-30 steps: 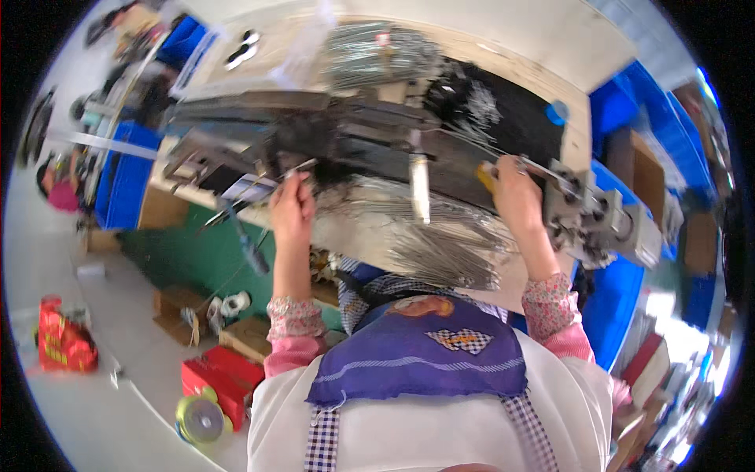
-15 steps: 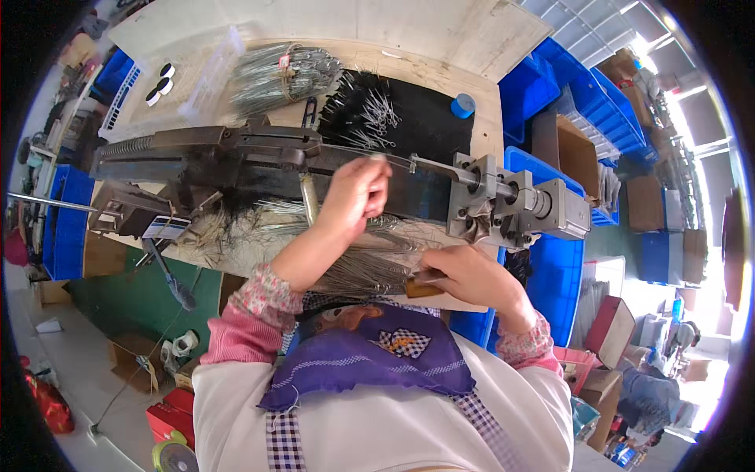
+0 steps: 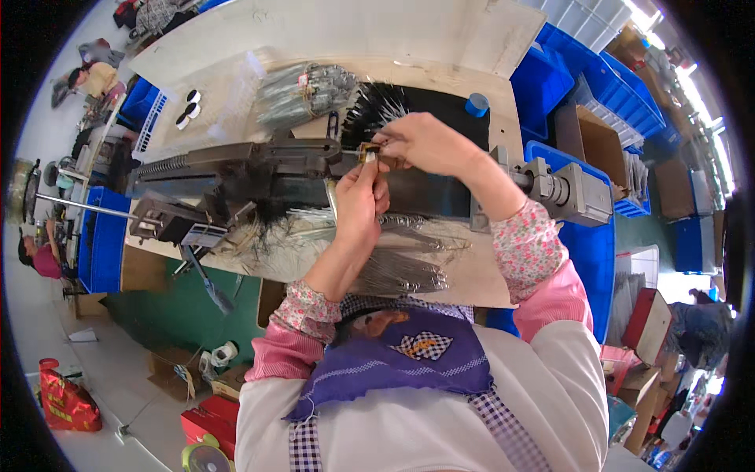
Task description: The person manufactures twisted wire brushes by placing bent wires into a machine, inserting bristle fibers, twisting the wire around the bristles using the machine, and setting aside the completed brushes.
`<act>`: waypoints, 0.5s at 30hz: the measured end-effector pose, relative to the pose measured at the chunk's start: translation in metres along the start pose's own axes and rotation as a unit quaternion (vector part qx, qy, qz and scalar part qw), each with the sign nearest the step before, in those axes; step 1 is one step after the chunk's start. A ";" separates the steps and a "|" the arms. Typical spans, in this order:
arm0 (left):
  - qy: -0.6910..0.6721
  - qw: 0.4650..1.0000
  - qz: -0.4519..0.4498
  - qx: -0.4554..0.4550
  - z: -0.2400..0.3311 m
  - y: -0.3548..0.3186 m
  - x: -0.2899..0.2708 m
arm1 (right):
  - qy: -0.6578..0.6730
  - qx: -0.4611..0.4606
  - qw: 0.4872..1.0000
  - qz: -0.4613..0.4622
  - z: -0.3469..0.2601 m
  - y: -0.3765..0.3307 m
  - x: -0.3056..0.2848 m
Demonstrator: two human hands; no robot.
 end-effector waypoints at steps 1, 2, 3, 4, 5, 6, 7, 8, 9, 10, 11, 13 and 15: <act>-0.001 1.000 0.006 -0.003 0.000 -0.002 0.000 | 0.007 0.019 1.000 -0.023 -0.006 -0.002 -0.004; -0.016 1.000 0.007 0.006 0.003 -0.002 0.000 | 0.047 0.044 0.997 -0.030 -0.005 0.001 -0.005; -0.031 0.999 0.008 0.014 0.005 -0.001 0.000 | 0.087 0.068 0.993 -0.035 -0.007 0.002 -0.007; -0.025 1.000 0.005 0.009 0.002 -0.001 0.001 | 0.090 0.097 0.990 -0.044 -0.010 0.003 -0.011; -0.016 1.000 -0.015 -0.006 0.001 0.000 0.002 | 0.096 0.100 0.990 -0.038 -0.010 0.006 -0.012; -0.007 0.999 -0.036 -0.020 0.000 0.001 0.004 | 0.109 0.127 0.984 -0.059 -0.008 0.009 -0.012; 0.002 0.998 -0.057 -0.034 0.001 0.002 0.004 | 0.122 0.151 0.978 -0.081 -0.006 0.010 -0.011; 0.014 0.991 -0.128 -0.044 0.001 0.001 0.008 | 0.115 0.150 0.977 -0.093 -0.006 0.011 -0.011; 0.016 0.991 -0.130 -0.041 0.002 0.000 0.011 | 0.116 0.147 0.978 -0.091 -0.007 0.012 -0.011; -0.057 0.989 -0.123 -0.065 0.002 -0.003 0.017 | 0.056 0.110 0.987 -0.099 -0.012 0.012 -0.010; -0.132 0.980 -0.117 -0.092 0.000 -0.005 0.023 | -0.006 0.076 0.991 -0.107 -0.014 0.010 -0.012; -0.178 0.970 -0.144 -0.081 0.012 -0.005 0.026 | -0.120 -0.093 0.988 -0.024 -0.012 0.010 -0.018; -0.362 0.895 -0.070 -0.252 0.026 -0.004 0.015 | -0.298 -0.128 0.940 0.109 -0.021 0.005 -0.036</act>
Point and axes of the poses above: each hand's wrist, its own y-axis towards the middle knuckle, its own x-axis out of the palm, z = x × y, the point moved 4 cm from there along y, towards the middle knuckle, and after that the axes turned 12 degrees about z, right-handed, at the moved point
